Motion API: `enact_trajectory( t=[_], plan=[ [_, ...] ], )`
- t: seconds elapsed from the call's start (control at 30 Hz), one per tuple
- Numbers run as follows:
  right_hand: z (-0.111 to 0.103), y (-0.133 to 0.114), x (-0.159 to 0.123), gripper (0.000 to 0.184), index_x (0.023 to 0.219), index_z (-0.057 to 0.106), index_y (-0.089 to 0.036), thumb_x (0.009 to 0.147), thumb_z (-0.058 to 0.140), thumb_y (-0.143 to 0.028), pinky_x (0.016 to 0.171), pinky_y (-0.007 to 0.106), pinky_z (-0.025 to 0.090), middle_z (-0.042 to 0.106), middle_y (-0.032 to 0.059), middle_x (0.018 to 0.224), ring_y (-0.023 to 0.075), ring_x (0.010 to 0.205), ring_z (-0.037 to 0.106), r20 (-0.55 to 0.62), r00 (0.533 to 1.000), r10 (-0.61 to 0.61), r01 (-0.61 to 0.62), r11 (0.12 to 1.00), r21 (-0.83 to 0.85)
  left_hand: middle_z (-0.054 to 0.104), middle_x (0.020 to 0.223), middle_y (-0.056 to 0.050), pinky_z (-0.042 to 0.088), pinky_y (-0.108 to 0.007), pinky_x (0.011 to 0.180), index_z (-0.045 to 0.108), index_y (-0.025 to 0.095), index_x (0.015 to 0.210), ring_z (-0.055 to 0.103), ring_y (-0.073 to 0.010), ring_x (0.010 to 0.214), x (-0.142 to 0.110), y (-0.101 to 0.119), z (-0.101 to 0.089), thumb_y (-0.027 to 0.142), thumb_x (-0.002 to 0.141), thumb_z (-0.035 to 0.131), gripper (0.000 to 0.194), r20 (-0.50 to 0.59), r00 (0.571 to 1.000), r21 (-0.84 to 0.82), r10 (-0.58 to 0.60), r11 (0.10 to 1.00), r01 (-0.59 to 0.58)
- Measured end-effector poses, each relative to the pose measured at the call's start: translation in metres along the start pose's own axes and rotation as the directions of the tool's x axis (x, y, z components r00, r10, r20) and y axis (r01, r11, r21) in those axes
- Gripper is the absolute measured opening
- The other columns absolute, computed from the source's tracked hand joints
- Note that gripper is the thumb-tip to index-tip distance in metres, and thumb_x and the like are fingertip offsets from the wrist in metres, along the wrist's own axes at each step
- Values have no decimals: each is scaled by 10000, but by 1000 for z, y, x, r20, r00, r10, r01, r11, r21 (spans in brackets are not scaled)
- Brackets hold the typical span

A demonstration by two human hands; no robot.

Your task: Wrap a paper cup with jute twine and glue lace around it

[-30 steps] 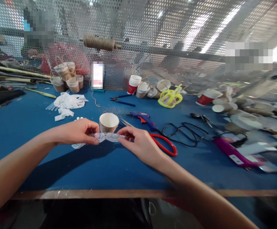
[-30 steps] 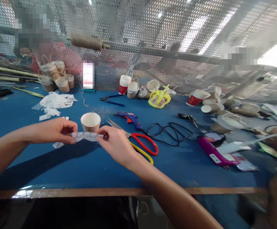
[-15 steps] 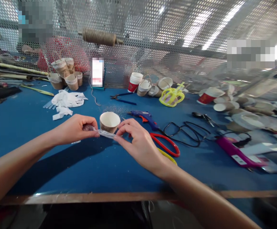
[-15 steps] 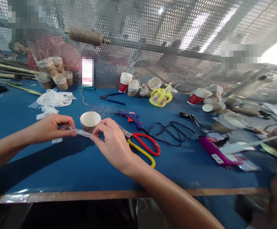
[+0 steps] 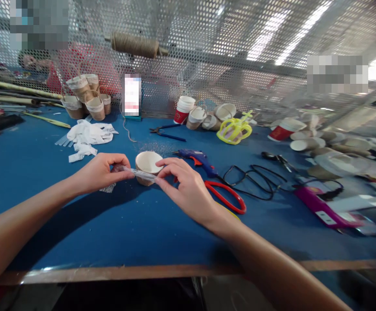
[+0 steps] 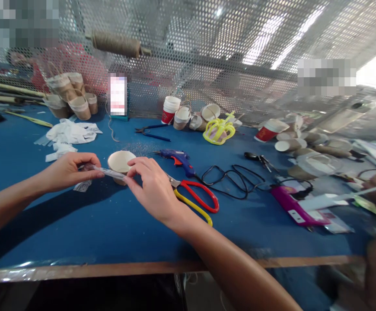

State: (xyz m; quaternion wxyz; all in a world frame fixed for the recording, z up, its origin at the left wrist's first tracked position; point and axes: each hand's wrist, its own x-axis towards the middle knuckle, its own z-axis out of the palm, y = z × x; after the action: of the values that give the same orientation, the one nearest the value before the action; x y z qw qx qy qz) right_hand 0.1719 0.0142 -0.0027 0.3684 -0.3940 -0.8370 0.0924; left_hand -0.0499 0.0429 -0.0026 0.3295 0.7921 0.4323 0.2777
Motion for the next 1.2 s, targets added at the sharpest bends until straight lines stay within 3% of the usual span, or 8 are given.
enact_trajectory(
  t=[0.53,1.2],
  plan=[
    [4,2,3,115,717,513,-194,796,567,-132,728,307,460,651,43,827,165,786,580,-23,1000,8,-9,1000,-23,431,522,58,287,-181,462,561,146,692,353,-73,485,4,-5,2,372,759,572,236,-29,1000,0,-7,1000,7],
    [6,2,3,70,834,530,-179,792,576,-149,660,282,458,610,33,805,139,706,558,17,988,155,-155,988,8,474,569,41,327,-198,505,578,136,719,401,-85,528,8,-6,3,396,760,582,263,-29,1000,22,-3,1000,4]
  ],
)
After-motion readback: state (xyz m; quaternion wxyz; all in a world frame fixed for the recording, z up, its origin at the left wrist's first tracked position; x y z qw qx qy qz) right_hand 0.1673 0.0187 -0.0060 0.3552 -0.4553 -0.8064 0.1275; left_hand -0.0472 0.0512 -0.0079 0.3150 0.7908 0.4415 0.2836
